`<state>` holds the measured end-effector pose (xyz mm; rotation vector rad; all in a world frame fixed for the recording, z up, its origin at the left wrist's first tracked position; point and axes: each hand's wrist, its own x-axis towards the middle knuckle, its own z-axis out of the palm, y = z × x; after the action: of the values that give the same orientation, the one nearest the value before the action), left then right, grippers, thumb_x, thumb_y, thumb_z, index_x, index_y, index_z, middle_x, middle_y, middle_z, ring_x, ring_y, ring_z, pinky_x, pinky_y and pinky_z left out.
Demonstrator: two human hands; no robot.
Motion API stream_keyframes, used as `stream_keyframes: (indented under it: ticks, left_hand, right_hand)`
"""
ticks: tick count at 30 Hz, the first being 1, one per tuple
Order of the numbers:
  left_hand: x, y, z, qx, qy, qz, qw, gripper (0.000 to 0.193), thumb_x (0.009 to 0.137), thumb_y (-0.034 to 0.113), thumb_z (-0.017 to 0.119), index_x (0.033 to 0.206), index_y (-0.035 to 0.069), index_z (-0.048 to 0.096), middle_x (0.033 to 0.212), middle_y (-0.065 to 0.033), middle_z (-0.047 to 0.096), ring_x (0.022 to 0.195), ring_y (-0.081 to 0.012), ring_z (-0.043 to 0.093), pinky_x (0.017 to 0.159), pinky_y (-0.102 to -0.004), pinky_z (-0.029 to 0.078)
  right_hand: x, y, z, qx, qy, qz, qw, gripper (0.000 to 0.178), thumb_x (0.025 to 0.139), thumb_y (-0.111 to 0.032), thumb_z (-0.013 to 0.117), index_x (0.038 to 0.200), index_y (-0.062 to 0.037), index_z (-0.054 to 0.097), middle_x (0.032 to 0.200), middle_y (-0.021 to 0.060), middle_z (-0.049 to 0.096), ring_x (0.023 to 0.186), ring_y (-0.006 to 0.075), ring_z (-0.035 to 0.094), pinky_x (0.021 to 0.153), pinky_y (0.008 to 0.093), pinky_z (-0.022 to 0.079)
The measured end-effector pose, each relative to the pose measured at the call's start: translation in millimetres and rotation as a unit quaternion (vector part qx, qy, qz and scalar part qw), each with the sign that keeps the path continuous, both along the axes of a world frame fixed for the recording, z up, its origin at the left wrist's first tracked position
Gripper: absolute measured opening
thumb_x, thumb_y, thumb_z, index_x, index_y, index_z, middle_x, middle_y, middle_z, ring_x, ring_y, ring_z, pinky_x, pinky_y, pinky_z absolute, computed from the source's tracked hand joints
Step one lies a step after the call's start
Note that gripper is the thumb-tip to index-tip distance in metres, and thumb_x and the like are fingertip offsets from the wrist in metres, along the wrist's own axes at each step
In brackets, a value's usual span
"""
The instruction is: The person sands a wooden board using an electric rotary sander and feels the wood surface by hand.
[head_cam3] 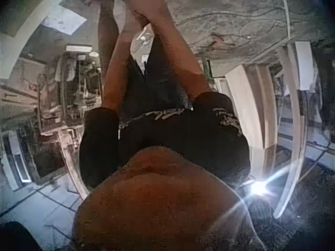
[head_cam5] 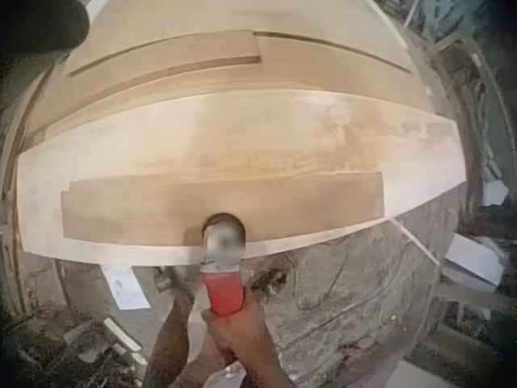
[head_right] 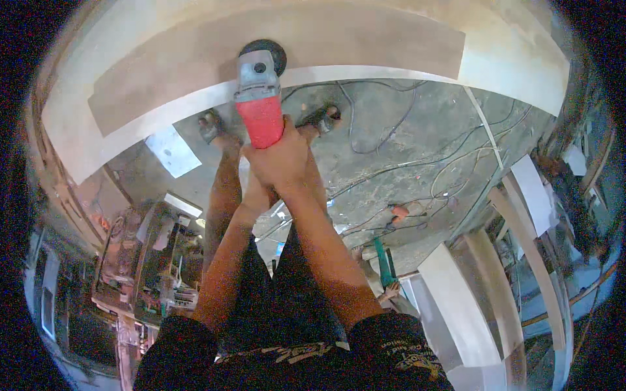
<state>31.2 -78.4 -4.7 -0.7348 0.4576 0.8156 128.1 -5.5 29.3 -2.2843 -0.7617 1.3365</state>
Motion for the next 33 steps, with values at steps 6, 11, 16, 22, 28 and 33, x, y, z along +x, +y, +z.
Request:
stream_keyframes:
  ticks: [6,11,16,22,28,33]
  left_hand:
    - [23.5,-2.1,-12.2,0.135,0.238,-0.214,0.938,0.055,0.102,0.029,0.065,0.148,0.009,0.043,0.143,-0.01,0.054,0.132,-0.0216,0.056,0.107,-0.0446,0.051]
    - [41.1,4.2,-10.4,0.291,0.202,-0.179,0.918,0.049,0.11,0.031,0.05,0.152,0.009,0.039,0.145,-0.0091,0.052,0.135,-0.0245,0.054,0.113,-0.0465,0.045]
    - [67.3,3.8,-4.4,0.205,0.185,-0.194,0.941,0.056,0.11,0.044,0.043,0.154,0.011,0.037,0.149,-0.0098,0.05,0.138,-0.026,0.051,0.116,-0.0469,0.042]
    - [82.4,-7.5,-14.6,0.349,0.236,-0.232,0.877,0.055,0.109,0.038,0.05,0.157,0.016,0.033,0.154,-0.0076,0.044,0.141,-0.0255,0.048,0.116,-0.0475,0.042]
    - [105.1,-19.8,-18.7,0.357,0.252,-0.204,0.876,0.062,0.105,0.032,0.059,0.157,0.017,0.028,0.154,-0.0052,0.042,0.139,-0.0261,0.049,0.114,-0.0477,0.045]
    - [124.0,-9.1,-10.6,0.12,0.121,-0.198,0.965,0.085,0.084,-0.002,0.081,0.149,0.014,0.03,0.144,-0.0087,0.047,0.135,-0.023,0.05,0.112,-0.0449,0.046]
  right_hand:
    - [28.1,3.7,-4.4,0.02,-0.031,0.01,0.999,0.055,0.062,-0.019,0.086,0.109,0.0012,0.065,0.097,0.0195,0.074,0.091,0.0335,0.075,0.083,0.0427,0.058]
    - [48.8,15.0,4.1,0.006,-0.021,0.003,1.0,0.052,0.062,-0.02,0.085,0.104,0.0027,0.065,0.098,0.0225,0.074,0.092,0.0373,0.074,0.083,0.0432,0.058]
    - [72.2,8.0,5.2,0.011,-0.038,-0.016,0.999,0.05,0.063,-0.019,0.085,0.104,0.0016,0.065,0.097,0.0206,0.074,0.092,0.0352,0.074,0.083,0.0428,0.058]
    - [92.1,0.8,5.5,0.019,-0.022,-0.041,0.999,0.045,0.064,-0.017,0.084,0.103,-0.0011,0.067,0.094,0.0177,0.075,0.089,0.0315,0.075,0.083,0.0407,0.058]
    - [113.3,-14.6,-11.4,0.051,-0.025,-0.037,0.998,0.059,0.062,-0.024,0.086,0.11,0.0005,0.063,0.098,0.0248,0.072,0.095,0.0464,0.071,0.082,0.0493,0.059]
    - [135.8,-13.5,-5.6,0.027,-0.029,-0.048,0.998,0.063,0.061,-0.026,0.087,0.111,0.0021,0.063,0.099,0.0255,0.072,0.095,0.0458,0.072,0.084,0.0494,0.059]
